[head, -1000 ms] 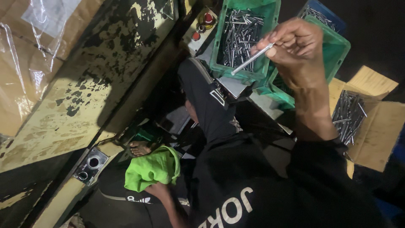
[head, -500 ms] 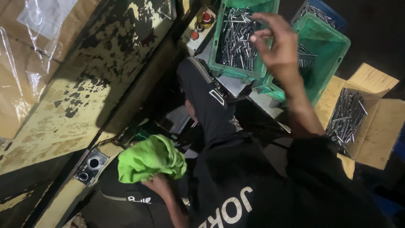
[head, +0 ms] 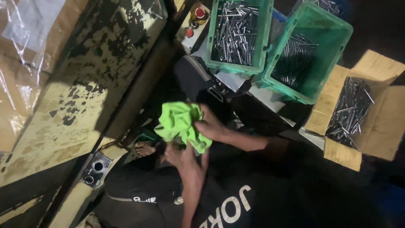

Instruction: The person sits on the floor and repeatedly picks up metal rods from green bins, wipes them with a cloth, and places them into a machine. The person also wipes the machine's interior and occasionally inspects the rods before processing.

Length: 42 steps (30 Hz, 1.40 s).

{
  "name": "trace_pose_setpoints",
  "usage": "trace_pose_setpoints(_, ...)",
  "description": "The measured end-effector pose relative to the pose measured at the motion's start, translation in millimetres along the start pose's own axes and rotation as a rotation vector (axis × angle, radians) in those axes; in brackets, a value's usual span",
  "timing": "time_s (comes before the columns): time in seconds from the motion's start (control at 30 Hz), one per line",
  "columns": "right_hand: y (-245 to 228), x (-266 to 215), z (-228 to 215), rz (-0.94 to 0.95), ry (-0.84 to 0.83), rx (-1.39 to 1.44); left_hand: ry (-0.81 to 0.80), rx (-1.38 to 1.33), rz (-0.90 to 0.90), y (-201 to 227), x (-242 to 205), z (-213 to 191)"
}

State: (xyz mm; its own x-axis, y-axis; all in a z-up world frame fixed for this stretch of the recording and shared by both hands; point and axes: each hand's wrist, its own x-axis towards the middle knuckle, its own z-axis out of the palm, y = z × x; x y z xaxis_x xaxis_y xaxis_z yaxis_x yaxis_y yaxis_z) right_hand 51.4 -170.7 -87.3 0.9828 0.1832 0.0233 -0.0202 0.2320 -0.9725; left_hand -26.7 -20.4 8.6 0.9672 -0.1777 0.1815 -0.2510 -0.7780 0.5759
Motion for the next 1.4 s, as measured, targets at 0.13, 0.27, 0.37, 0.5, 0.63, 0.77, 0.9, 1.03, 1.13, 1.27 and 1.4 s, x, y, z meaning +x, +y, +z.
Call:
trace_pose_setpoints(0.13, 70.1, -19.0, -0.2, 0.161, -0.069, 0.316, -0.097, -0.362, -0.037, -20.0, -15.0, 10.8)
trace_pose_setpoints(0.27, 104.9, -43.2, 19.5, 0.357, -0.319, 0.359, -0.451, -0.297, -0.058, -73.2, -53.6, 54.7)
trace_pose_setpoints(0.37, 93.6, -39.5, 27.9, 0.312, -0.523, 0.100, -0.383, -0.517, -0.142, -111.1, -86.3, 75.3)
trace_pose_setpoints(0.5, 60.3, -26.7, 51.6, 0.161, -0.698, -0.154, -0.358, -0.643, -0.354, -146.6, -123.4, 75.1)
trace_pose_setpoints(0.63, 24.6, -19.1, 65.9, -0.004, -0.666, -0.264, -0.468, -0.655, -0.350, -153.1, -118.6, 64.7)
trace_pose_setpoints(0.77, -8.4, -9.3, 61.5, -0.133, -0.522, -0.352, -0.649, -0.601, -0.196, -129.5, -69.1, 51.2)
trace_pose_setpoints(0.9, -44.3, -11.0, 24.5, 0.151, -0.235, -0.329, -0.732, -0.275, 0.011, -80.6, -11.2, 13.2)
trace_pose_setpoints(1.03, -81.6, -20.8, -33.0, -0.161, 0.334, -0.602, -0.516, -0.199, 0.154, -27.7, 31.8, -25.7)
trace_pose_setpoints(1.13, -101.5, -32.5, -57.6, -0.069, 0.385, -0.333, -0.363, -0.553, 0.110, -5.9, 39.6, -21.9)
trace_pose_setpoints(1.27, -110.9, -43.3, -35.3, 0.187, -0.004, -0.152, -0.319, -0.734, 0.045, -18.0, 34.1, 12.6)
trace_pose_setpoints(1.4, -115.9, -58.8, -12.5, 0.206, -0.369, -0.104, -0.092, -0.580, 0.008, -47.8, 23.1, 36.6)
